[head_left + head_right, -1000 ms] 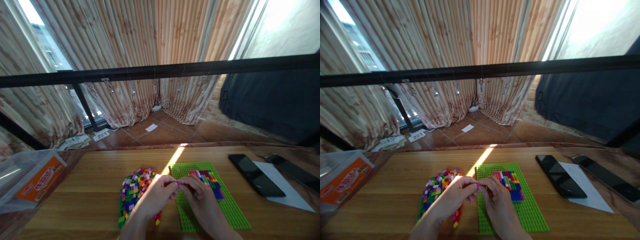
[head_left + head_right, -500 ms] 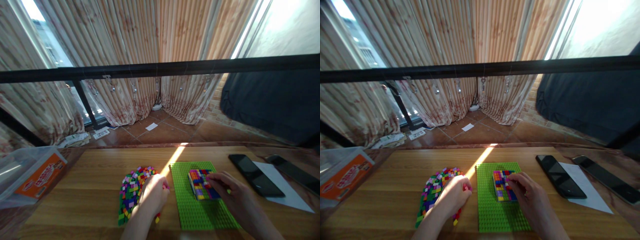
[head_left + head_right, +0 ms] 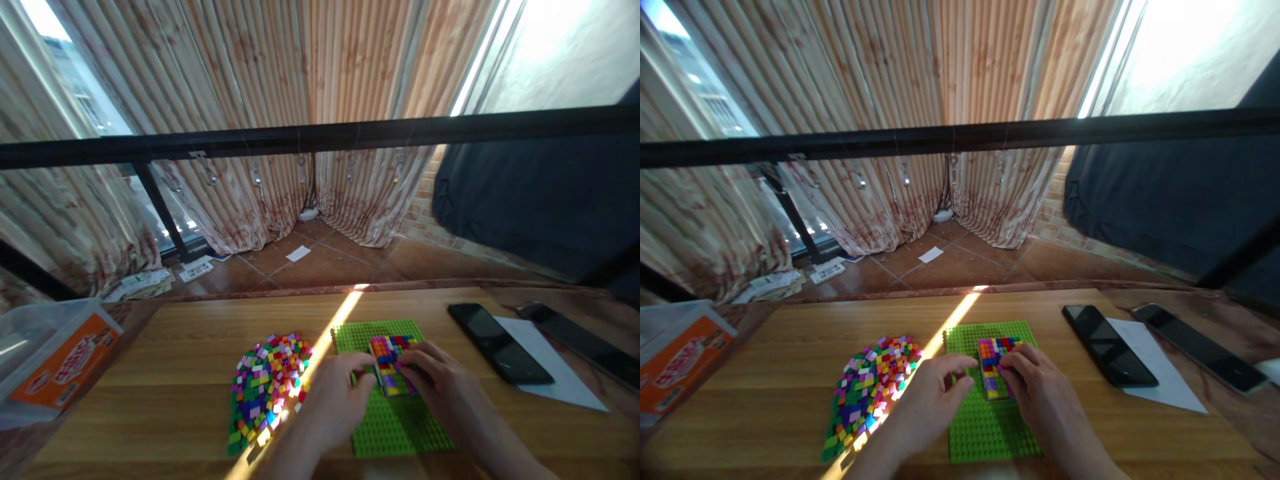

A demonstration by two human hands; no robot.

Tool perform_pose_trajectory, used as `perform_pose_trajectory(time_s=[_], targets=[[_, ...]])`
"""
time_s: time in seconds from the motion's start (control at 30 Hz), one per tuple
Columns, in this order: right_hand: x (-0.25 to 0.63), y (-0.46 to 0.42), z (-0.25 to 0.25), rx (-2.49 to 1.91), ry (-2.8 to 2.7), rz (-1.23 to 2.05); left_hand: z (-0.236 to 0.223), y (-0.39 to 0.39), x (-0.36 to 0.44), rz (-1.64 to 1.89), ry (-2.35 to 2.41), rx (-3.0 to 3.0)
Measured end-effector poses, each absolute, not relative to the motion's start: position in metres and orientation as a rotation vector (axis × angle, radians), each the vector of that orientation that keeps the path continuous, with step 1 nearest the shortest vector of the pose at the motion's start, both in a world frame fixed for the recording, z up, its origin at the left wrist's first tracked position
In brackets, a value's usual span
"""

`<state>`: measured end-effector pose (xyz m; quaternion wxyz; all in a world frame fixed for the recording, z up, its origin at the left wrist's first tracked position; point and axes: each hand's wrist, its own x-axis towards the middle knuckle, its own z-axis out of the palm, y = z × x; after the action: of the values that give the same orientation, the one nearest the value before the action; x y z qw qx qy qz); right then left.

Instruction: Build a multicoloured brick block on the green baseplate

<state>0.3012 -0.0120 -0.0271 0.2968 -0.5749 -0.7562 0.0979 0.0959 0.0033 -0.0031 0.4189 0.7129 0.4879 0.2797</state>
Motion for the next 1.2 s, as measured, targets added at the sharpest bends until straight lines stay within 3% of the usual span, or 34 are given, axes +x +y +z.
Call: perform_pose_trajectory(time_s=[1.2], targets=[[0.292,-0.012,-0.029,-1.677,-1.599,0.327,-0.011,-0.011,0.126,0.533,1.184,2.154]])
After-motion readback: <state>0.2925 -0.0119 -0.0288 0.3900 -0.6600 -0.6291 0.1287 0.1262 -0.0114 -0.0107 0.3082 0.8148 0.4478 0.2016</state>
